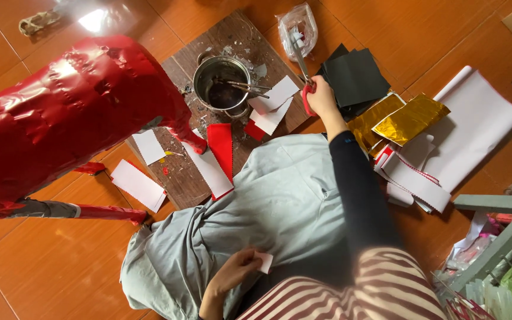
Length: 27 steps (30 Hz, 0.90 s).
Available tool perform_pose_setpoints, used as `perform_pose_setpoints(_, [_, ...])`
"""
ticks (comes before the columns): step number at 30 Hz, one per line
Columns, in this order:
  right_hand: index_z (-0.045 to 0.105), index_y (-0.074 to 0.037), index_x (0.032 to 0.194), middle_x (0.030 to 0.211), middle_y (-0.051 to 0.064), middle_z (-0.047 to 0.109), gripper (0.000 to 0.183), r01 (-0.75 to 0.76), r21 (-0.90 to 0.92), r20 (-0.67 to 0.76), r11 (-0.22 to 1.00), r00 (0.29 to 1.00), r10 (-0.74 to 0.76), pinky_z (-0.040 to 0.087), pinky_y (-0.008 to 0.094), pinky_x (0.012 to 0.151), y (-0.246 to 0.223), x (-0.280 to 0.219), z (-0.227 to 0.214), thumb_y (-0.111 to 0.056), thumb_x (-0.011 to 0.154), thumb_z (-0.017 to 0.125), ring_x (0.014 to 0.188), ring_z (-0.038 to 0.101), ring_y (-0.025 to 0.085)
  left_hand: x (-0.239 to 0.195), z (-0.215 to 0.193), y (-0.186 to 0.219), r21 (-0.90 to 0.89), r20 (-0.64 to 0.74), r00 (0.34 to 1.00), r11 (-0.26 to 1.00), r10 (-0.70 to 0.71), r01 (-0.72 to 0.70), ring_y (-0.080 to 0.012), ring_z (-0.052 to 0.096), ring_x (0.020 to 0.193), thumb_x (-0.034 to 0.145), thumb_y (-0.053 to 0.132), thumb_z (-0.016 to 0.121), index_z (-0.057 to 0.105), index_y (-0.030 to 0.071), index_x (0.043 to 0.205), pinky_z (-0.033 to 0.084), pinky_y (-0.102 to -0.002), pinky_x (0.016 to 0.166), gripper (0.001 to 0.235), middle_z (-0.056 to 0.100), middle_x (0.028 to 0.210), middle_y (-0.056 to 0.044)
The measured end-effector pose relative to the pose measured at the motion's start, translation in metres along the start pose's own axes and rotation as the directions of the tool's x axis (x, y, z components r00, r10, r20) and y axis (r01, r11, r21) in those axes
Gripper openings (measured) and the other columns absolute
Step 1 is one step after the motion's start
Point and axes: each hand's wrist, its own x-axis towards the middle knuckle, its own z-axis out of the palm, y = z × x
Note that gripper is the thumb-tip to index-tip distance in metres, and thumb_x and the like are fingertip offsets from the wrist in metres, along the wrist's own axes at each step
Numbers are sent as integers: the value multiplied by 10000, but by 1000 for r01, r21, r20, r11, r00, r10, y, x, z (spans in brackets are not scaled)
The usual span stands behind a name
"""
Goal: Assembling and decorating paper-based animal figurines using paper strips, glue, and scissors.
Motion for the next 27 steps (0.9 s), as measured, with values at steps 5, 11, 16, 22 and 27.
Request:
perform_pose_setpoints(5, [686, -5, 1101, 1070, 254, 699, 242, -227, -425, -6, 876, 969, 249, 530, 501, 923, 102, 4, 50, -114, 887, 714, 1047, 663, 439, -5, 1, -7, 52, 8, 949, 948, -315, 314, -121, 547, 762, 995, 214, 609, 656, -1, 1053, 455, -285, 672, 228, 614, 845, -29])
perform_pose_setpoints(11, [590, -32, 1245, 1192, 266, 643, 426, -288, -633, -36, 718, 938, 344, 472, 551, 924, 80, -18, 53, -122, 835, 662, 1115, 596, 478, -19, -36, -80, -219, -124, 977, 965, -174, 145, -116, 640, 881, 996, 186, 601, 694, 34, 1110, 541, -280, 793, 212, 688, 970, -36])
perform_pose_setpoints(16, [636, -51, 1274, 1185, 217, 721, 281, -292, -758, -39, 583, 913, 407, 526, 558, 911, 47, -8, 50, -148, 1030, 538, 1136, 668, 411, -39, -103, -100, -350, -428, 898, 935, -101, -61, -151, 681, 929, 939, 132, 627, 688, 10, 1162, 564, -292, 802, 261, 719, 1042, -64])
perform_pose_setpoints(22, [681, -67, 1206, 1071, 245, 707, 271, -167, -551, -75, 818, 986, 151, 496, 557, 868, -27, 10, 76, -154, 979, 562, 1035, 648, 458, -46, -159, -80, -518, -633, 770, 783, -81, -344, -130, 697, 799, 1057, 206, 573, 648, 50, 1103, 448, -203, 595, 179, 755, 937, -107])
perform_pose_setpoints(27, [670, -82, 1196, 1092, 221, 694, 302, 252, -274, 13, 928, 966, -258, 513, 526, 875, -115, 6, 116, -337, 1039, 632, 1035, 638, 437, -38, -163, -86, -584, -517, 847, 775, -125, -243, -128, 706, 792, 1018, 195, 572, 667, 37, 1118, 533, -214, 664, 209, 758, 941, -122])
